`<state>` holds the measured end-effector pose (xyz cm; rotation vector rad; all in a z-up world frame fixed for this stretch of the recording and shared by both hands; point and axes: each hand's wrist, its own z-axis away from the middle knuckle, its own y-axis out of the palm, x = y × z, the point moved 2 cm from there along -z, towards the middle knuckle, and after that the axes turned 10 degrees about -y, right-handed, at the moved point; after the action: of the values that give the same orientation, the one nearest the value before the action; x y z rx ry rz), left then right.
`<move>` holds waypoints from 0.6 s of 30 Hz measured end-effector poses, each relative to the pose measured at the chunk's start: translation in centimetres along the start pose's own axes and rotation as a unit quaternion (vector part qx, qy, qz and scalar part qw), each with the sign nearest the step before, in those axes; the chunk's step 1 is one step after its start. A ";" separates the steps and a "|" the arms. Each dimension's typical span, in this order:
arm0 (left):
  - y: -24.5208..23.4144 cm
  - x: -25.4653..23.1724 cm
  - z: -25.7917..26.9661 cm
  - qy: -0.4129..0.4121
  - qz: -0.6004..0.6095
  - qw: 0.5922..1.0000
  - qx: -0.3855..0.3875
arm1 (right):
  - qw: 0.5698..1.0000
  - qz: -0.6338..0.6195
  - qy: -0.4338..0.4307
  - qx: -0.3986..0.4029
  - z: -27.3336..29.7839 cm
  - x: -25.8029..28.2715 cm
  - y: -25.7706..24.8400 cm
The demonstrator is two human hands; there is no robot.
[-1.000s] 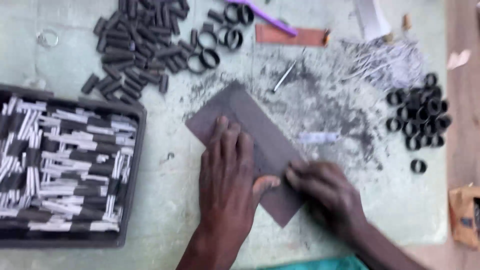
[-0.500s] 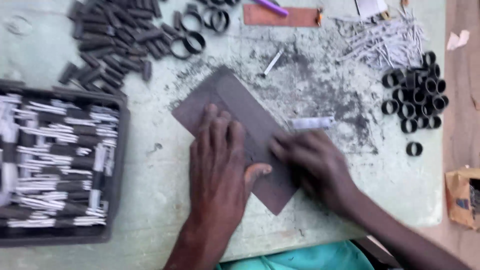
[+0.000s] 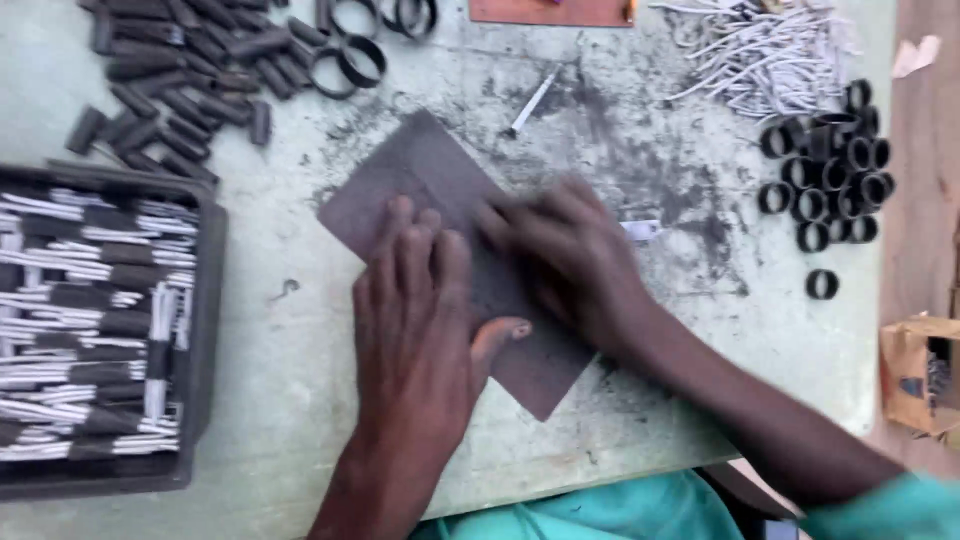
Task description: Sanding and cleaning small black rings using sandpaper on a workbench.
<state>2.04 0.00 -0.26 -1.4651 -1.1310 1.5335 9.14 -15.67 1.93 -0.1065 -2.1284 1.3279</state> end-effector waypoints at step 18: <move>-0.8 0.5 -0.5 -0.005 0.045 0.999 -0.007 | 0.997 -0.006 -0.063 -0.036 -4.5 -1.9 -0.4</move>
<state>2.46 0.81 0.35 -1.5389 -1.0969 1.5990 13.26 -13.05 2.79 -0.0417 -2.2790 1.2814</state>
